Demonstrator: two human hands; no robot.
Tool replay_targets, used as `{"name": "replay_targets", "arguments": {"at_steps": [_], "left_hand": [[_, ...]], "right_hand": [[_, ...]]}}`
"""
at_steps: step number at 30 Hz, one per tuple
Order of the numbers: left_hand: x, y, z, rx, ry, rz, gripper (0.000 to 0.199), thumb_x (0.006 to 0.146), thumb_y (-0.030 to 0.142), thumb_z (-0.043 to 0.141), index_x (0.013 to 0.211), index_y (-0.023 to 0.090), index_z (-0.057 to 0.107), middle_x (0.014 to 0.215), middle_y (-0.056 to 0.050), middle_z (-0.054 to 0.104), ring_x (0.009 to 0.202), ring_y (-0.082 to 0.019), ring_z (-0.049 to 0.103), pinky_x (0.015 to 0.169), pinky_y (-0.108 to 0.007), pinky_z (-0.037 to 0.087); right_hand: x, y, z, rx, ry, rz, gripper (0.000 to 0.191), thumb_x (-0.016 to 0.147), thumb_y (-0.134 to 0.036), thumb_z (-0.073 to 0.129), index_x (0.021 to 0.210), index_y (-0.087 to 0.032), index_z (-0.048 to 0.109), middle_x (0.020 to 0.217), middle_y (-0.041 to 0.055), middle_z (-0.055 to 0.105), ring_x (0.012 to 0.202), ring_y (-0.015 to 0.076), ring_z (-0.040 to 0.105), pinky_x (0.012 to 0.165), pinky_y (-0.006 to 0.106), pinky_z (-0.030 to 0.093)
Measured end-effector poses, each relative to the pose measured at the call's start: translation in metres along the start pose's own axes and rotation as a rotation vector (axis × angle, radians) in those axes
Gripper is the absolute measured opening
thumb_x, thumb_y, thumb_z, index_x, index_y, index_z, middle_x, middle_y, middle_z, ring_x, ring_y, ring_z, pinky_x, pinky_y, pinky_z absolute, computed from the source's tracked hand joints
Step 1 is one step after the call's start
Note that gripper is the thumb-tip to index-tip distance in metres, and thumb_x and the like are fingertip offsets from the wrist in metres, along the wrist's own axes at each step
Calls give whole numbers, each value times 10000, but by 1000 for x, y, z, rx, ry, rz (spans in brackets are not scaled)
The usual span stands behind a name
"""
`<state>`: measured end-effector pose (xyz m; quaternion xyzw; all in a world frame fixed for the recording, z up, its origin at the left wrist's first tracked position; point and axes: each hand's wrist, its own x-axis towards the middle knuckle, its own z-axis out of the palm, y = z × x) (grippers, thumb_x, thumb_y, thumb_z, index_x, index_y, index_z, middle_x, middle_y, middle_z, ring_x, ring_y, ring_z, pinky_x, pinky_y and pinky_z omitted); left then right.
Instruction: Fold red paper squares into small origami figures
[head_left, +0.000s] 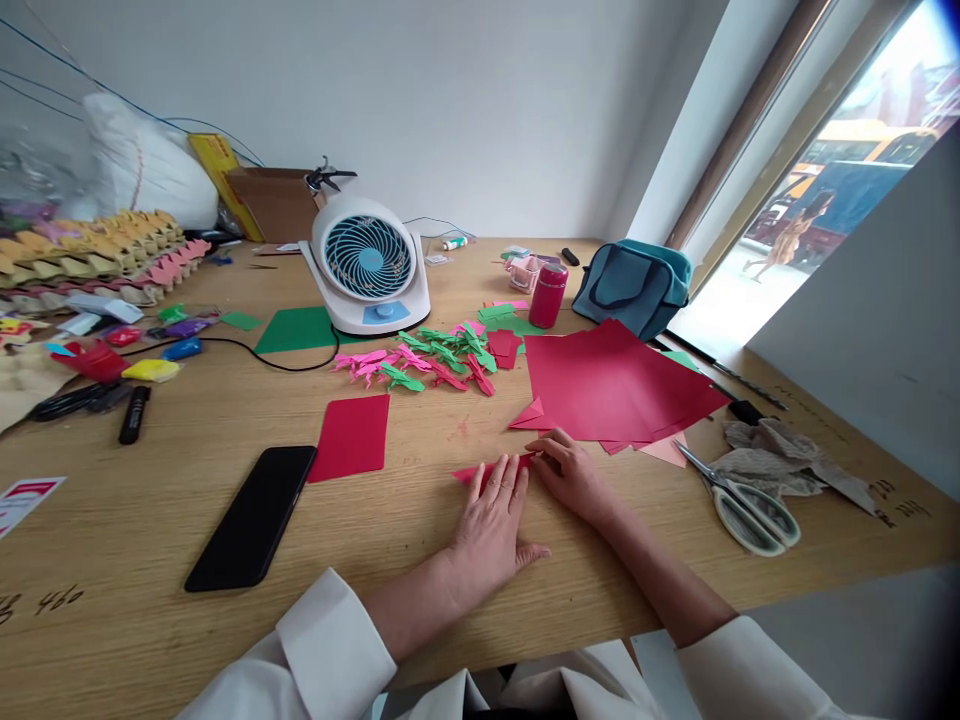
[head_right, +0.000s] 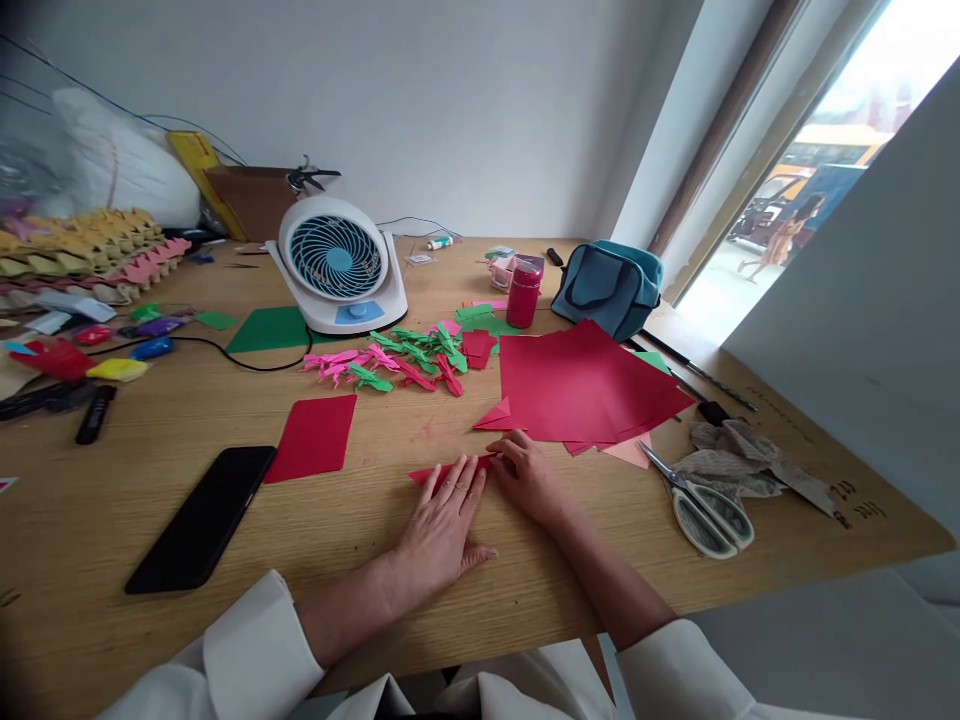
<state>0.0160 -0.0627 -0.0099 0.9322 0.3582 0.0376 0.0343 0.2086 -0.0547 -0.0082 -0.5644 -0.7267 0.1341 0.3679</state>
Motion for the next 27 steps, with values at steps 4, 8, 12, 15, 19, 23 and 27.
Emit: {"name": "replay_targets", "arguments": {"at_steps": [4,8,12,15,19,23,27], "left_hand": [[1,-7,1,-75,-62,68,987,857,765,310,1522,39,253,1603,-212,174,1497,-335,159,1206,-496,190],[1,-9,-1,-88,-73,67,967,866,747,333,1519,39,254,1603,-220,163,1498,-344,142,1206,-500,182],[2,-13,-3,-92,-54,65,878,906,693,325,1509,57,292,1600,-208,194,1492,-330,182,1206,-485,199],[3,-18,-7,-84,-29,45,804,927,652,337,1503,92,322,1598,-199,215,1483,-323,219,1194,-478,230],[7,-28,-13,-84,-34,43,736,932,619,382,1499,150,342,1594,-171,251,1480,-313,234,1181,-505,244],[13,-42,-12,-86,-1,14,658,951,587,365,1454,166,418,1575,-145,319,1460,-300,285,1176,-532,234],[18,-57,-8,-54,115,-137,598,944,552,414,1380,153,507,1522,-181,402,1433,-335,328,1153,-603,225]], "right_hand": [[0,3,-2,21,116,109,184,931,-224,494,986,-204,668,906,43,606,670,137,558,633,274,465],[1,5,-4,24,193,191,185,919,-249,503,934,-200,681,846,24,607,572,118,498,566,260,427],[3,8,-5,26,210,210,189,905,-252,501,905,-196,681,834,28,609,603,127,515,592,262,432],[3,13,-4,12,238,219,190,896,-250,496,894,-193,677,833,30,612,603,128,513,599,266,433],[2,19,-3,0,252,233,189,886,-250,490,915,-190,666,859,40,619,641,140,549,631,275,458],[5,24,-6,-56,250,245,197,888,-254,483,935,-196,665,897,55,629,720,166,598,662,290,484],[16,31,-14,-180,204,245,200,868,-245,520,1009,-195,654,959,71,634,840,202,618,779,340,494]]}}
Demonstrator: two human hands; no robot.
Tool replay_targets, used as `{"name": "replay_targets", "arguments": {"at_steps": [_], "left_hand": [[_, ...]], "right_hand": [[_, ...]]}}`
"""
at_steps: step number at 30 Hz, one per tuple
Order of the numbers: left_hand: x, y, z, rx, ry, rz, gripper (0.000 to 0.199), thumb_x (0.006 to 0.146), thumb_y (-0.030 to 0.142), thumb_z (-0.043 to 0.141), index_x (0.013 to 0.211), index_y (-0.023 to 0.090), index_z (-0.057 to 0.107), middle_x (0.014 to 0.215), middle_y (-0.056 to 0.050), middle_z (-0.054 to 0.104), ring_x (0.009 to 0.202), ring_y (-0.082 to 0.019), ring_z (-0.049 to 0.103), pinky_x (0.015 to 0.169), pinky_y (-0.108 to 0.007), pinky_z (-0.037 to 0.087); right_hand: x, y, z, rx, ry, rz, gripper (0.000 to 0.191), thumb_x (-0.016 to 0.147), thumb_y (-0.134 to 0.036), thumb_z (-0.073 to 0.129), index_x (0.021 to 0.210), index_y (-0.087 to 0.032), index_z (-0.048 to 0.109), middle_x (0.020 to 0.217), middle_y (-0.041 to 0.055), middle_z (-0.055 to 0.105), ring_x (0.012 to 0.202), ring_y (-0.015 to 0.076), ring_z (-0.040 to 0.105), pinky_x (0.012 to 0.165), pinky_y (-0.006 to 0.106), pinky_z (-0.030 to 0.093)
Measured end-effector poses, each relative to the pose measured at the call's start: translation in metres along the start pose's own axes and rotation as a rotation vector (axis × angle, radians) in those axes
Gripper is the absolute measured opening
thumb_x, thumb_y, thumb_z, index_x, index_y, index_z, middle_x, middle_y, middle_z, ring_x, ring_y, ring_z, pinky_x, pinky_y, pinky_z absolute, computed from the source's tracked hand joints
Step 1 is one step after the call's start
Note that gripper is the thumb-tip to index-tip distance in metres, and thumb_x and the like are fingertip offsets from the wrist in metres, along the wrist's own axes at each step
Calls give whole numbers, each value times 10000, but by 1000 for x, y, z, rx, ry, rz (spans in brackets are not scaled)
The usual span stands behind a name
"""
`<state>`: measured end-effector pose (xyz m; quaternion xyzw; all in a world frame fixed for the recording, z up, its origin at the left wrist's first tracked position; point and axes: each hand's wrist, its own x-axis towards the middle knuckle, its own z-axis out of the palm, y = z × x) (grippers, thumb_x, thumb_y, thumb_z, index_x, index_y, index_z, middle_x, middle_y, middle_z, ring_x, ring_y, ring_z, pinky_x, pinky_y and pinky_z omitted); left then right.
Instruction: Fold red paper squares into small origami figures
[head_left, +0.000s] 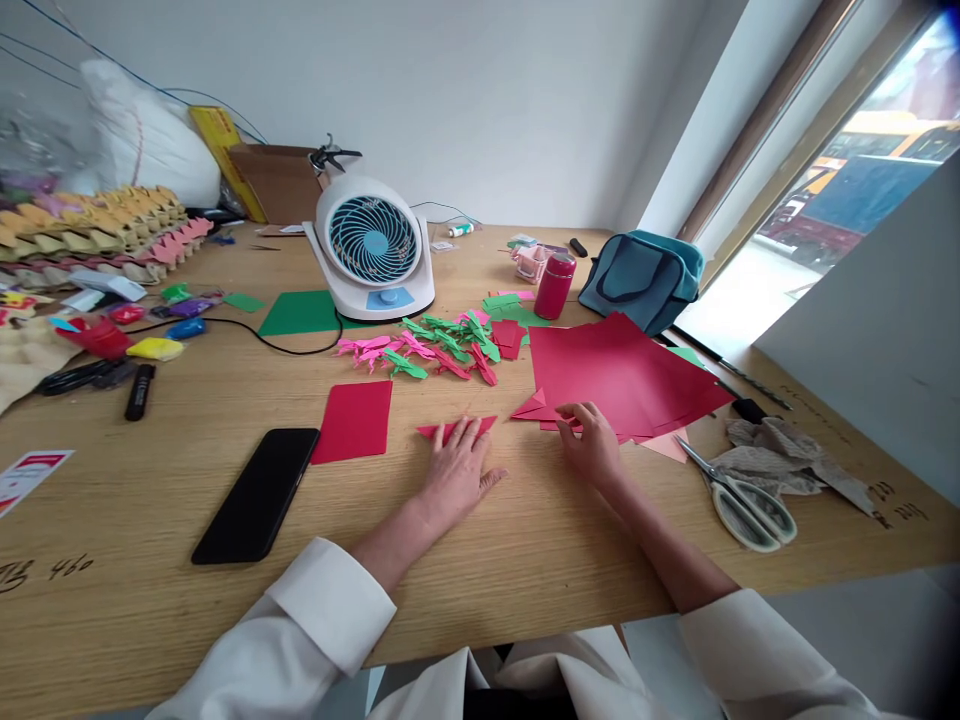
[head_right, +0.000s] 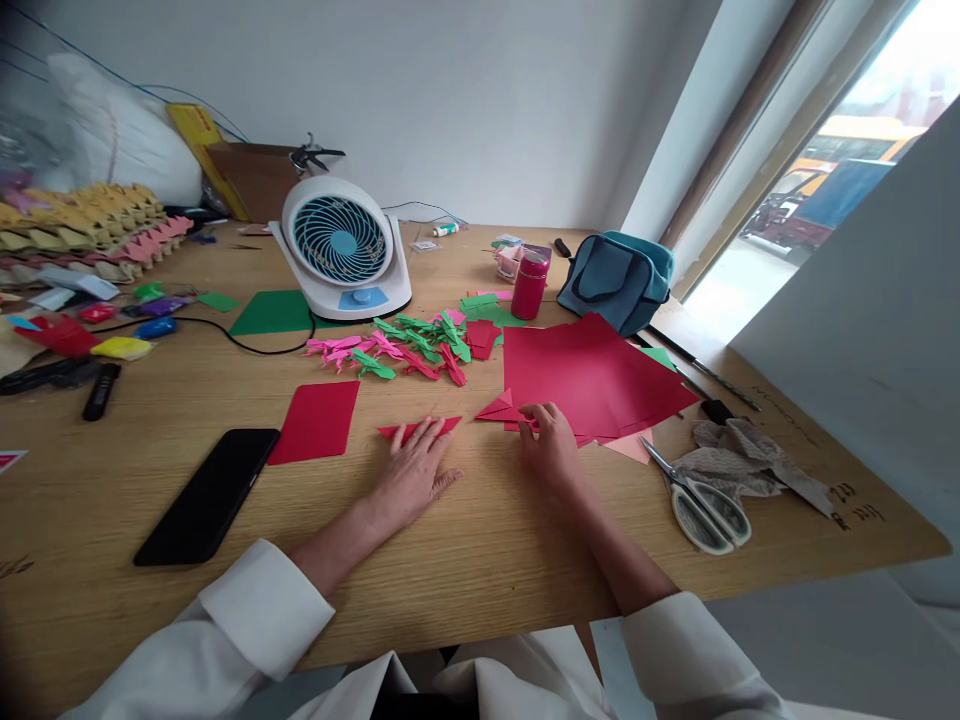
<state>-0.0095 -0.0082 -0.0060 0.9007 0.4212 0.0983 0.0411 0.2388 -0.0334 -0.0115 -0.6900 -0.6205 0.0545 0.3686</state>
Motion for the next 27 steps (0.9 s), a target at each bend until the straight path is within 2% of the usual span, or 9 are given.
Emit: {"name": "replay_targets", "arguments": {"at_steps": [4,7,9,15,17,20,22,24,27], "left_hand": [[3,-6,1,26,48,-97,581,939,513,448,1382,141,500,1514,-197,407,1447,-342,297,1154,-603,222],[3,-5,0,28,68,-89,621,937,507,456,1433,135,443,1531,-188,383,1456,-354,269,1156,-602,221],[2,-4,0,25,77,-69,627,942,502,448,1452,139,420,1544,-175,367,1461,-358,250,1156,-604,220],[2,-3,1,19,89,-44,576,967,454,414,1451,142,418,1542,-152,380,1462,-336,253,1167,-580,217],[1,-3,1,11,102,-24,562,971,435,411,1451,142,413,1536,-143,392,1463,-322,251,1177,-565,204],[1,-1,1,-18,122,16,524,970,396,424,1436,155,427,1521,-123,420,1461,-295,259,1192,-531,184],[2,0,0,-51,132,35,487,966,364,439,1411,168,453,1501,-114,447,1449,-279,285,1195,-506,187],[5,3,0,-90,141,48,447,960,325,448,1381,176,479,1468,-108,483,1424,-267,329,1188,-482,211],[16,9,-1,-148,161,29,412,941,270,477,1341,174,500,1359,-111,564,1308,-254,453,1120,-432,325]], "right_hand": [[17,-2,-1,-193,-109,92,279,853,-341,601,1087,-194,636,1036,101,624,941,243,607,807,362,481],[25,-7,3,-320,-164,185,319,831,-456,636,1019,-199,646,1017,108,619,1015,290,581,813,381,464],[28,-8,7,-353,-186,208,314,814,-476,652,963,-199,642,999,105,614,1001,292,579,803,377,455],[28,-1,13,-273,-163,178,220,785,-411,671,829,-210,593,891,62,617,864,239,596,700,320,418],[28,-1,12,-211,-152,190,193,778,-367,675,854,-217,579,853,34,635,823,216,603,657,297,397],[27,-4,11,-109,-206,256,196,790,-276,656,965,-230,581,773,-10,661,754,189,615,597,274,361],[26,-5,12,-95,-207,235,218,806,-262,637,1017,-230,593,768,-6,665,756,191,617,606,280,372],[25,-7,14,-133,-149,164,211,825,-290,625,1025,-222,614,852,33,664,823,211,615,667,300,411],[22,-9,17,-224,-89,79,214,848,-327,620,1020,-202,640,973,98,630,929,250,594,772,342,444]]}}
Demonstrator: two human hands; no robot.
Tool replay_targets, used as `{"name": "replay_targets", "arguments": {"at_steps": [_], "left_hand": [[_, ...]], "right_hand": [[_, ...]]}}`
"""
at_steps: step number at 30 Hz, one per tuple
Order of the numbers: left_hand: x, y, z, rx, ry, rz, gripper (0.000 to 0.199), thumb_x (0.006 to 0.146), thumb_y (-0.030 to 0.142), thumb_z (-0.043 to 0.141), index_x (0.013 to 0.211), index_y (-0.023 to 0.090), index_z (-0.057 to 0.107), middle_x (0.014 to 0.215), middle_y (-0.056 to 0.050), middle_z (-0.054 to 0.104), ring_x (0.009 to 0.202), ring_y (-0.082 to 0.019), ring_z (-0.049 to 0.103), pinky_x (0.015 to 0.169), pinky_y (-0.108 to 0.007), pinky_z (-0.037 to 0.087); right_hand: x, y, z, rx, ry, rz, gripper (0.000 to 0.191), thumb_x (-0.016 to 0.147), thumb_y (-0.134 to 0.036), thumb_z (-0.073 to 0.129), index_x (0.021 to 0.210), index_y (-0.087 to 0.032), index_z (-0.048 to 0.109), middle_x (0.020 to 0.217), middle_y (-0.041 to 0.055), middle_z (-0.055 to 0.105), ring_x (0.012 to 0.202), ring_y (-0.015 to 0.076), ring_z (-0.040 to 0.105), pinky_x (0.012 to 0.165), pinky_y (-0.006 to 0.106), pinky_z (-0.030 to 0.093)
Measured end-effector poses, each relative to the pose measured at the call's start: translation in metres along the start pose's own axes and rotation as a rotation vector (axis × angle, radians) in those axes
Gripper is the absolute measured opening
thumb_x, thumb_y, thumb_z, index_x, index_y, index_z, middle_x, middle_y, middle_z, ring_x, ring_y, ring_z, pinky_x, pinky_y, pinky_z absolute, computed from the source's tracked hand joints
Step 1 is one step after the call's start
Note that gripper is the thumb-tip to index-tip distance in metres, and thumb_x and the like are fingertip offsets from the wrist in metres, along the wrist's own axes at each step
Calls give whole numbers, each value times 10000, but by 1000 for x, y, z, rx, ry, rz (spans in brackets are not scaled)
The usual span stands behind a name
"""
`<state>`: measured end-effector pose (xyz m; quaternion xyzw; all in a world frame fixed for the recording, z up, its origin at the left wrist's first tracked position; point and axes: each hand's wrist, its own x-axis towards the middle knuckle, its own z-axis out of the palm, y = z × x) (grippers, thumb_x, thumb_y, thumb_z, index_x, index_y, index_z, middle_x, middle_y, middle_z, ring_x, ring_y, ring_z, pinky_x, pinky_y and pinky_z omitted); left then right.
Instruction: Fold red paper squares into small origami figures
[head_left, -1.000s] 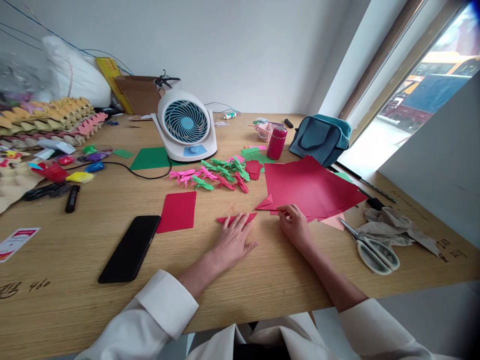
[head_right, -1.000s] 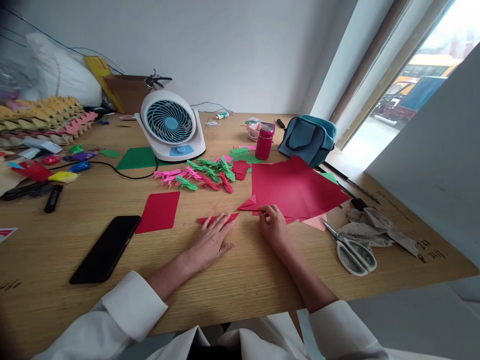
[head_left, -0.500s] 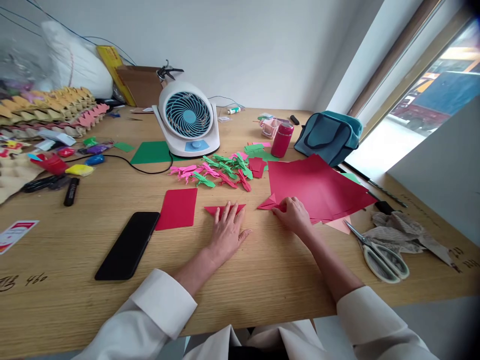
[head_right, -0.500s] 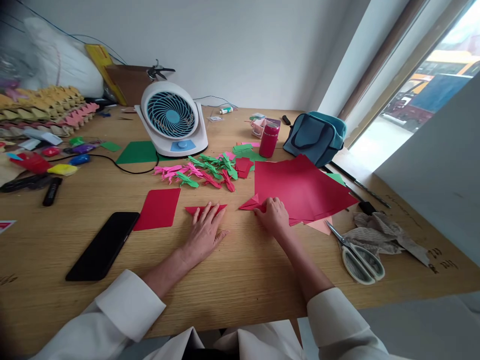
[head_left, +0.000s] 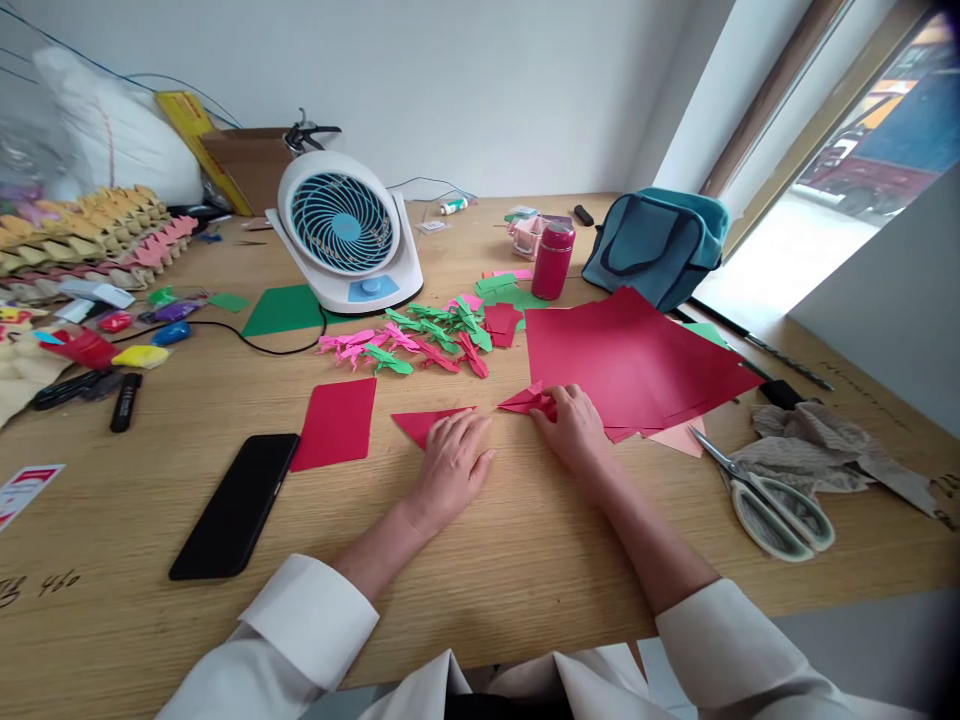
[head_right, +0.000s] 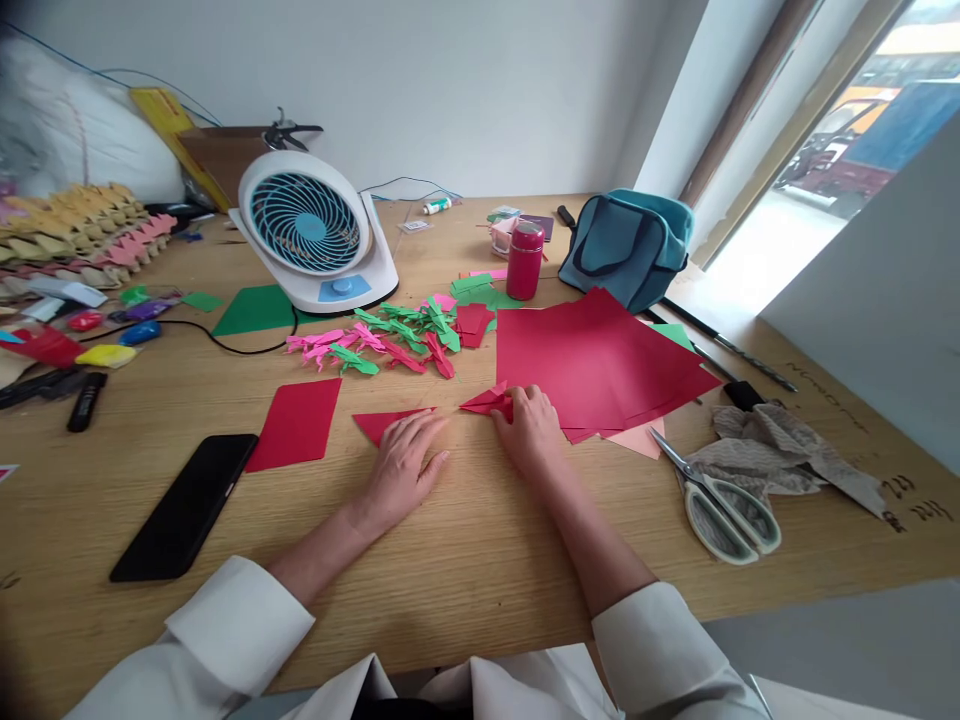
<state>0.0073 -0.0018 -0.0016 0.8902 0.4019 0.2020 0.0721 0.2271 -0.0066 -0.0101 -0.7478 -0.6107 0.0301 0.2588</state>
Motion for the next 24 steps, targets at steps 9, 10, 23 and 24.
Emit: {"name": "replay_targets", "arguments": {"at_steps": [9,10,23,24], "left_hand": [[50,10,17,59,-24,-134,236,882,251,605,1108,184,618,1112,-102,595,1073,-269,544,915,-422,459],[51,8,19,38,-16,-128,218,880,246,611,1089,183,620,1103,-99,591,1067,-260,545,924,-416,460],[43,-17,16,-60,82,-109,170,830,329,693,940,203,665,1019,-55,631,1060,-237,552,957,-386,422],[44,-15,17,-25,76,-130,181,814,342,710,919,203,661,1013,-56,623,1050,-245,547,938,-391,422]], "right_hand": [[-6,-2,1,-21,-39,-29,208,873,-319,606,1046,-209,638,983,95,613,915,250,596,778,349,433],[-6,-2,1,-15,-44,-32,214,877,-317,599,1059,-210,634,990,94,620,922,251,599,777,350,428],[-10,-11,0,41,-119,-106,194,898,-281,562,1069,-217,626,999,89,642,931,239,616,767,328,406],[-9,-10,1,55,-115,-110,187,897,-271,558,1062,-215,628,990,87,641,918,233,618,769,323,413]]}}
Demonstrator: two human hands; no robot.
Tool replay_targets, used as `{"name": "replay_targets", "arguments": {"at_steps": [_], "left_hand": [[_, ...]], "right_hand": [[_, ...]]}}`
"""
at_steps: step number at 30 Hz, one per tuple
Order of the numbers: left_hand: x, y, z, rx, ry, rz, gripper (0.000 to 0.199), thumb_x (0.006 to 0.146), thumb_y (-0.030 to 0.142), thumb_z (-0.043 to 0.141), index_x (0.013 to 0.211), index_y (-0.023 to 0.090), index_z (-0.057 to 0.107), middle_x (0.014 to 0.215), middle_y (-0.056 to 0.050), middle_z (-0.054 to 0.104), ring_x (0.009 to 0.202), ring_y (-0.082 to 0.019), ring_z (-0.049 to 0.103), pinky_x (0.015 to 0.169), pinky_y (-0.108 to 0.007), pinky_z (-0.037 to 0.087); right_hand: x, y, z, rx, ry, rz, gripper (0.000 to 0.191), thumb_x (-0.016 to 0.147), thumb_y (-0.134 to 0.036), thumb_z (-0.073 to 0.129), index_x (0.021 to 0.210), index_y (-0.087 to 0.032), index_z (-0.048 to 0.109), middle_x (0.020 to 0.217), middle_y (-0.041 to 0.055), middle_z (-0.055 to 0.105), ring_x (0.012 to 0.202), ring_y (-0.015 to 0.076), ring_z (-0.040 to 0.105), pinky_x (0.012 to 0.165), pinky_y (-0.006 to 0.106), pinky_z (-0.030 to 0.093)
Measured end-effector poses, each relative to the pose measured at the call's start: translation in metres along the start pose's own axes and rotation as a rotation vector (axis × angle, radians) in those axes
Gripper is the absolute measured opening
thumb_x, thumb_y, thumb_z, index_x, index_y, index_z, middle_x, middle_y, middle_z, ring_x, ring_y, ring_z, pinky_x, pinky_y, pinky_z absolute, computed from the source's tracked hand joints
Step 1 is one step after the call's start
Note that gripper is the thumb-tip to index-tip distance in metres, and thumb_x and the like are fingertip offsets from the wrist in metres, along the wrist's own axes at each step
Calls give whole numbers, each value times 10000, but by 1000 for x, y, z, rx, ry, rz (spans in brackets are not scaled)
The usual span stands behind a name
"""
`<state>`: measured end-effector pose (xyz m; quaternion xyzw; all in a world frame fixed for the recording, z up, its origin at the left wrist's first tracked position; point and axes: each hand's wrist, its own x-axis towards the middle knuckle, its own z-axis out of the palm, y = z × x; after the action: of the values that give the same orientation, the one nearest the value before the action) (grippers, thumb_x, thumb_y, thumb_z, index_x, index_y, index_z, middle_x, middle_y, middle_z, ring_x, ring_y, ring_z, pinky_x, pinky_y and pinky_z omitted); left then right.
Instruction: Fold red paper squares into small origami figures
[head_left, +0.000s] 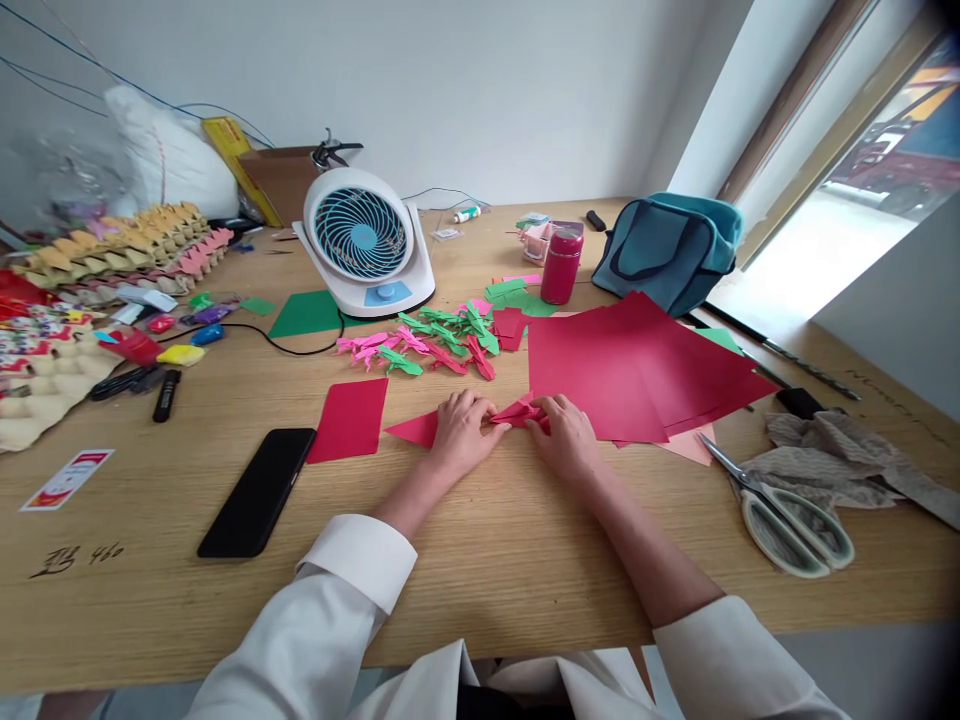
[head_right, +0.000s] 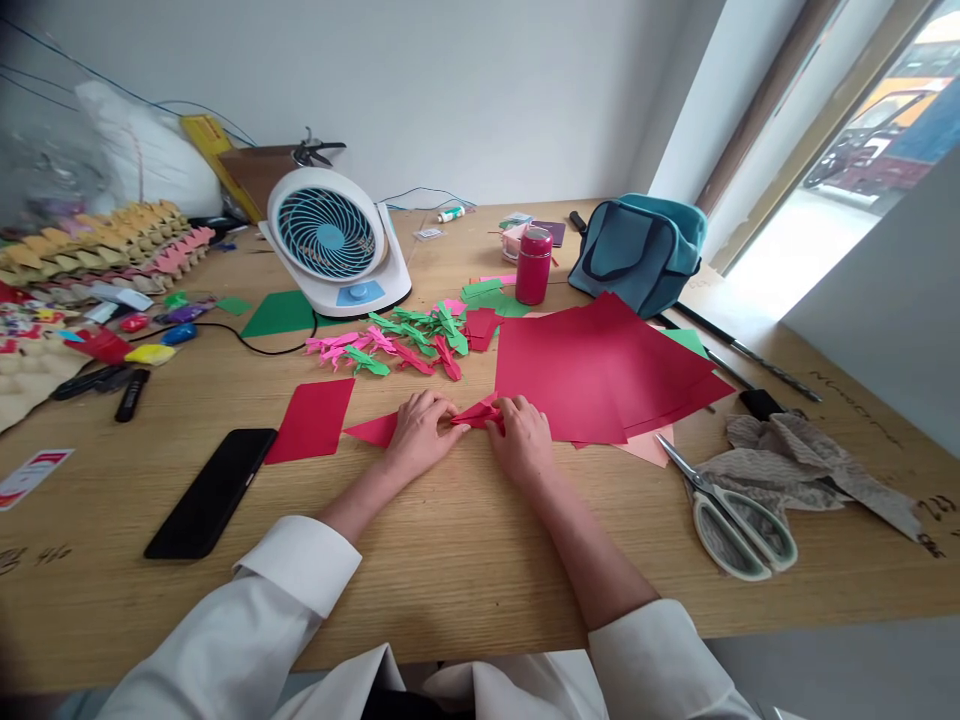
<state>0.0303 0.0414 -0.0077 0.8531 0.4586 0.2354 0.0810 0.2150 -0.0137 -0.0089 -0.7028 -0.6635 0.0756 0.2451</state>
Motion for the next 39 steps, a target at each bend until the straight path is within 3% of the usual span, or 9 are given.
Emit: {"name": "replay_targets", "arguments": {"at_steps": [7,13,15,17,20,22,26,34,39], "left_hand": [[3,5,-1,-37,-11,-58,88,823,283,696,836,207,654,960,-41,627,1019,-232,552,893,-368,420],[-3,1,-37,-217,-19,-68,105,793,142,594,696,181,581,816,-19,624,835,-173,583,784,-293,436],[-9,1,-53,-270,-146,-106,117,756,122,553,652,175,549,737,2,599,699,-138,556,661,-255,410],[-16,0,-65,-299,-304,-148,111,748,143,523,644,174,545,664,17,588,645,-131,534,595,-244,368],[-24,-4,-72,-302,-504,-200,92,750,199,530,670,174,568,665,17,616,633,-137,540,561,-248,341],[-27,-8,-72,-299,-553,-224,119,771,248,539,688,177,586,674,13,618,638,-144,547,565,-254,346],[-28,-12,-70,-273,-474,-185,220,820,337,552,685,177,617,785,-14,616,709,-154,568,626,-270,383],[-32,-3,-74,-303,-338,-212,198,860,306,573,748,163,653,809,-23,623,718,-145,575,663,-267,425],[-43,4,-71,-529,-254,-153,243,937,330,509,915,159,680,944,-52,679,851,-157,636,755,-264,497]], "right_hand": [[0,2,2,133,60,-42,167,905,-235,537,1036,-206,637,938,62,637,809,189,620,721,291,454],[-2,-2,-13,311,264,-104,161,923,-213,493,1008,-196,628,906,54,623,743,167,619,720,300,479],[-8,-7,-18,370,307,-165,157,928,-196,485,1002,-199,623,872,42,613,741,169,606,736,313,483],[-18,-13,-21,439,269,-229,160,941,-188,477,1006,-203,622,862,40,608,763,170,603,728,308,491],[-35,-20,-22,476,81,-333,189,963,-180,456,1041,-211,625,933,59,624,821,175,614,746,313,509],[-44,-24,-21,438,-36,-429,216,967,-170,449,1089,-212,623,1014,81,634,915,199,612,810,344,517],[-48,-24,-18,318,-132,-538,260,978,-159,437,1164,-191,617,1157,107,637,1022,225,577,930,406,495],[-45,-22,-12,227,-167,-523,265,995,-203,432,1151,-170,643,1125,128,643,1011,237,583,909,425,505],[-45,-23,-12,235,-159,-526,263,990,-193,441,1157,-178,643,1142,125,642,1027,234,585,919,419,503]]}}
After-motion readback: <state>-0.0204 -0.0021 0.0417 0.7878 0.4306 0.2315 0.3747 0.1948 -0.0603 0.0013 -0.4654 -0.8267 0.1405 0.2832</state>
